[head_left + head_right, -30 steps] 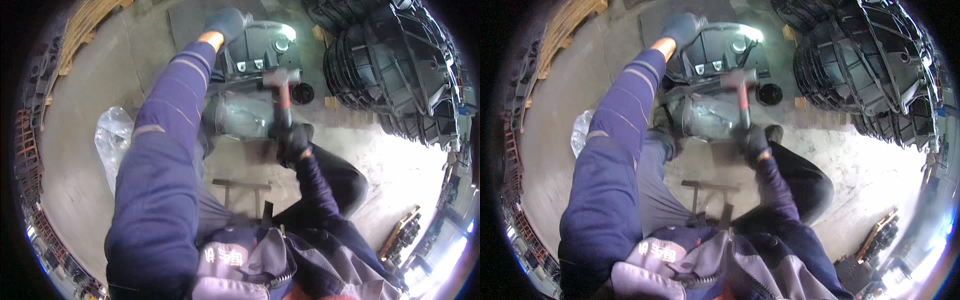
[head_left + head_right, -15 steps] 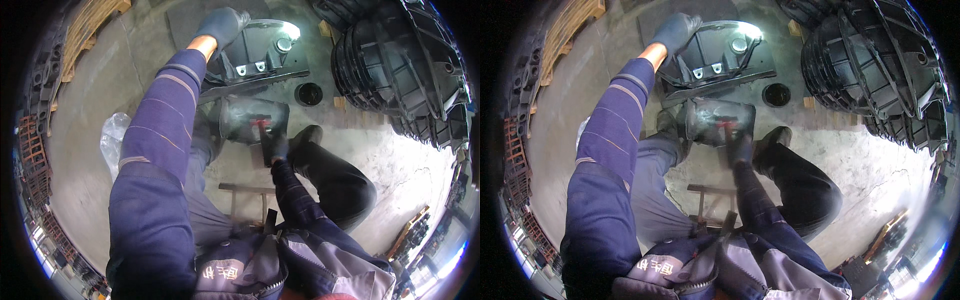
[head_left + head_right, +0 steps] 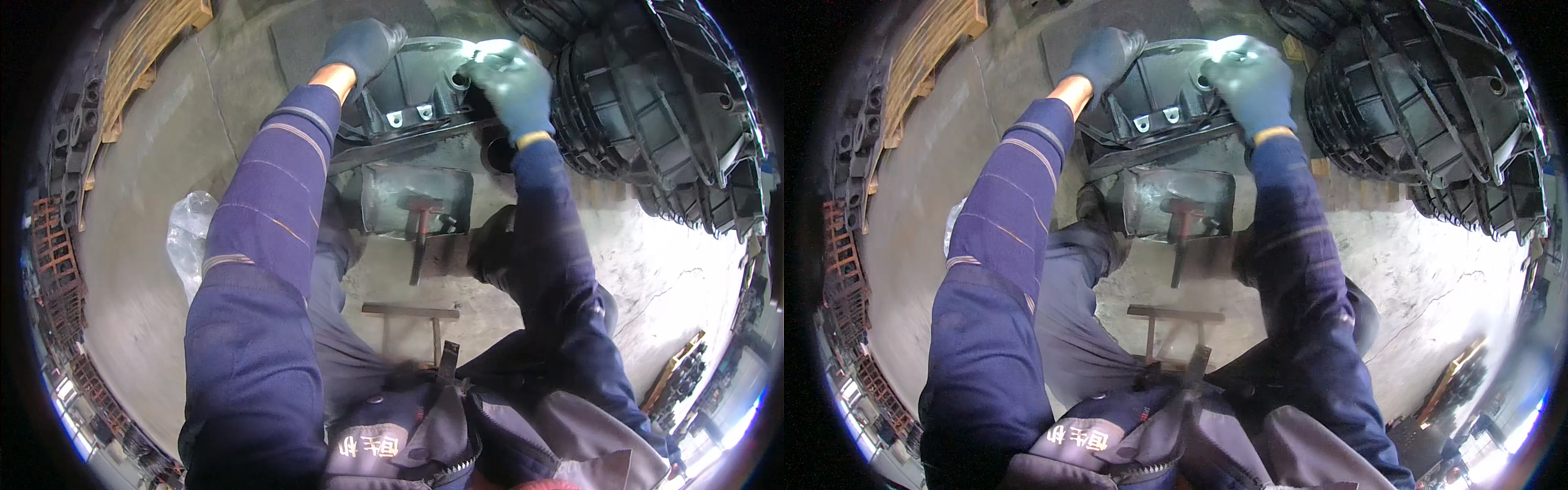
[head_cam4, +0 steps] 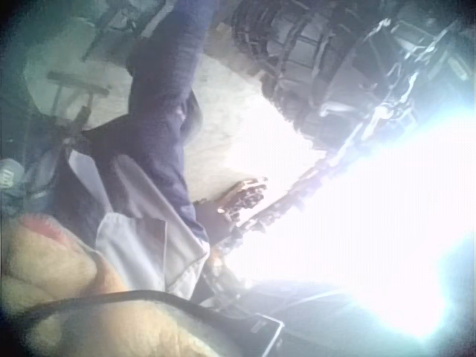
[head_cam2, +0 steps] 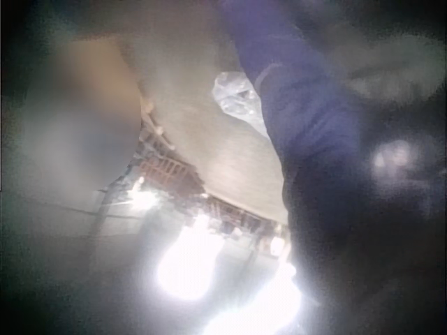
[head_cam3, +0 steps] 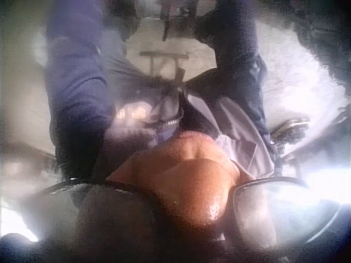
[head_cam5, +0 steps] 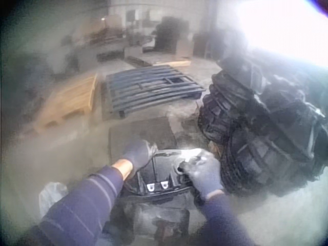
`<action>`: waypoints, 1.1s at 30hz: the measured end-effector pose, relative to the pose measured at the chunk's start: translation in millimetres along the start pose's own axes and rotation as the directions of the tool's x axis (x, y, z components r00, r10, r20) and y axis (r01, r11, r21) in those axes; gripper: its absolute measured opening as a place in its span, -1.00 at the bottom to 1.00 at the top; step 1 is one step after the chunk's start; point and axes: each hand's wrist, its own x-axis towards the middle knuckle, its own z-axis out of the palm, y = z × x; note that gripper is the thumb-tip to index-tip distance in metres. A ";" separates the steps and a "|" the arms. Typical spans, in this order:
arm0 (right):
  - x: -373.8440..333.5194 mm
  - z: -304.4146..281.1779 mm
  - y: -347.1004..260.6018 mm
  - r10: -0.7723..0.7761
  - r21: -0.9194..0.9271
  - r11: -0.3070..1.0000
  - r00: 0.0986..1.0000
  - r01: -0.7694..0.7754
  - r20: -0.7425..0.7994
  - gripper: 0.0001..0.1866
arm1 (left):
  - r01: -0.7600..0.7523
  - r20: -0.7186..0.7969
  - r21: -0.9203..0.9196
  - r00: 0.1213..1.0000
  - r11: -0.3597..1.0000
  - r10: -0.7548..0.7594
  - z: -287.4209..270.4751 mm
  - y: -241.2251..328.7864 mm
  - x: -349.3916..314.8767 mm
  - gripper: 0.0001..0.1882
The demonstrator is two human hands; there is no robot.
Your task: The person sits on the floor and uses a hammer to repeatedly strike a metal part placed on a small wooden stool. They insert a small cylindrical object into a hole in the part and continue hammering. The person then lifts the part to inspect it before resuming hammering.
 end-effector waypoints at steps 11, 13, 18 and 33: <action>-227.6 75.0 82.4 0.600 -0.116 0.799 0.772 -0.590 0.208 -0.69 | -0.063 -0.014 -0.115 0.998 0.991 0.062 3.3 -1.6 -0.8 -0.41; -236.0 88.5 94.3 0.494 -0.413 0.849 0.773 -0.330 0.398 -0.65 | -0.028 -0.023 -0.059 0.999 0.998 0.027 1.5 0.8 -4.2 -0.38; -239.5 132.5 125.8 0.789 -0.091 0.602 0.575 -0.793 0.217 -0.57 | -0.097 -0.010 -0.054 0.995 0.994 0.096 -1.5 1.6 -13.8 -0.36; -109.9 101.6 38.6 0.712 0.655 0.015 0.468 -0.755 0.523 -0.62 | -0.089 0.327 -0.119 0.937 0.989 0.123 -15.9 11.5 -2.1 -0.72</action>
